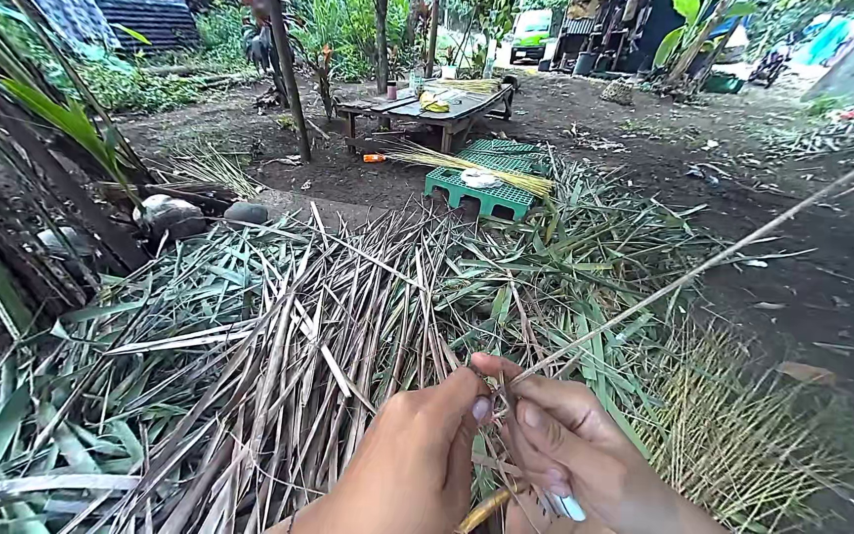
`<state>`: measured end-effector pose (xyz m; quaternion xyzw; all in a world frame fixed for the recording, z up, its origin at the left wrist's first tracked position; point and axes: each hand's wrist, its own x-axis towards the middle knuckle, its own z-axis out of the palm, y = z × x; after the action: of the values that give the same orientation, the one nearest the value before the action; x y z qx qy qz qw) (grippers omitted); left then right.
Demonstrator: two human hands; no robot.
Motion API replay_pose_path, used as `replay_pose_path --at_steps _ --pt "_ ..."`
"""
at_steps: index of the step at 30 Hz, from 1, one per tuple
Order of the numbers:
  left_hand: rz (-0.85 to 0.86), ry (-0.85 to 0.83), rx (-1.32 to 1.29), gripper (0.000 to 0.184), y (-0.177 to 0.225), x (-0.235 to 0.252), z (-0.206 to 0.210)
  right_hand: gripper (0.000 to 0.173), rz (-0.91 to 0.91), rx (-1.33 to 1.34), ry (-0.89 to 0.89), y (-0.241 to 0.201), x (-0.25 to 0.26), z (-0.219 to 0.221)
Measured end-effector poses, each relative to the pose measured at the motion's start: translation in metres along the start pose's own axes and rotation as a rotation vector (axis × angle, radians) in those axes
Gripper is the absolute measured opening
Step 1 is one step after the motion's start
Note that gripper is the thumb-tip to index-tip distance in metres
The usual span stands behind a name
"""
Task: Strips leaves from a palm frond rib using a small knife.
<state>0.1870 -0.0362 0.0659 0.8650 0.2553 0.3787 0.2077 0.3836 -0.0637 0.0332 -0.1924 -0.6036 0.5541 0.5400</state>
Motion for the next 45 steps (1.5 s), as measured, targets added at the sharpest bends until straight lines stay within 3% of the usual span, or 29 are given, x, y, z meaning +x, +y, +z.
replay_pose_path --at_steps 5,11,13,19,21,23,28,31,38,42,45 --pt "-0.015 0.012 0.131 0.025 -0.005 -0.01 -0.01 0.039 -0.034 0.02 0.328 -0.015 0.001 -0.032" --pt "-0.02 -0.007 0.136 0.023 -0.006 -0.006 -0.005 0.049 0.135 0.037 -0.075 -0.005 0.002 -0.006" --pt "-0.019 -0.035 0.11 0.023 -0.003 -0.006 -0.006 0.048 0.128 0.051 -0.1 -0.003 0.002 -0.005" --pt "-0.046 -0.127 0.031 0.027 -0.007 -0.009 -0.022 0.041 -0.072 0.109 0.307 -0.022 0.0 -0.049" --pt "-0.07 -0.139 0.032 0.027 -0.009 -0.009 -0.024 0.041 -0.084 0.132 0.364 -0.023 0.0 -0.053" --pt "-0.08 -0.129 0.053 0.026 -0.011 -0.009 -0.022 0.043 -0.043 0.112 0.31 -0.021 0.0 -0.047" --pt "-0.093 -0.142 0.025 0.026 -0.006 -0.006 -0.019 0.048 0.153 0.01 -0.1 -0.002 0.001 -0.011" --pt "-0.099 -0.168 -0.007 0.025 -0.004 -0.007 -0.019 0.044 0.128 -0.034 -0.145 0.005 0.002 -0.006" --pt "-0.04 -0.131 -0.004 0.026 -0.005 -0.005 -0.022 0.045 -0.029 -0.163 0.033 -0.004 0.005 -0.014" --pt "-0.055 -0.131 0.041 0.025 -0.005 -0.009 -0.027 0.033 -0.082 -0.088 0.341 -0.014 0.006 -0.039" --pt "-0.082 -0.15 0.075 0.024 -0.004 -0.012 -0.032 0.04 -0.088 -0.048 0.483 -0.024 0.005 -0.057"
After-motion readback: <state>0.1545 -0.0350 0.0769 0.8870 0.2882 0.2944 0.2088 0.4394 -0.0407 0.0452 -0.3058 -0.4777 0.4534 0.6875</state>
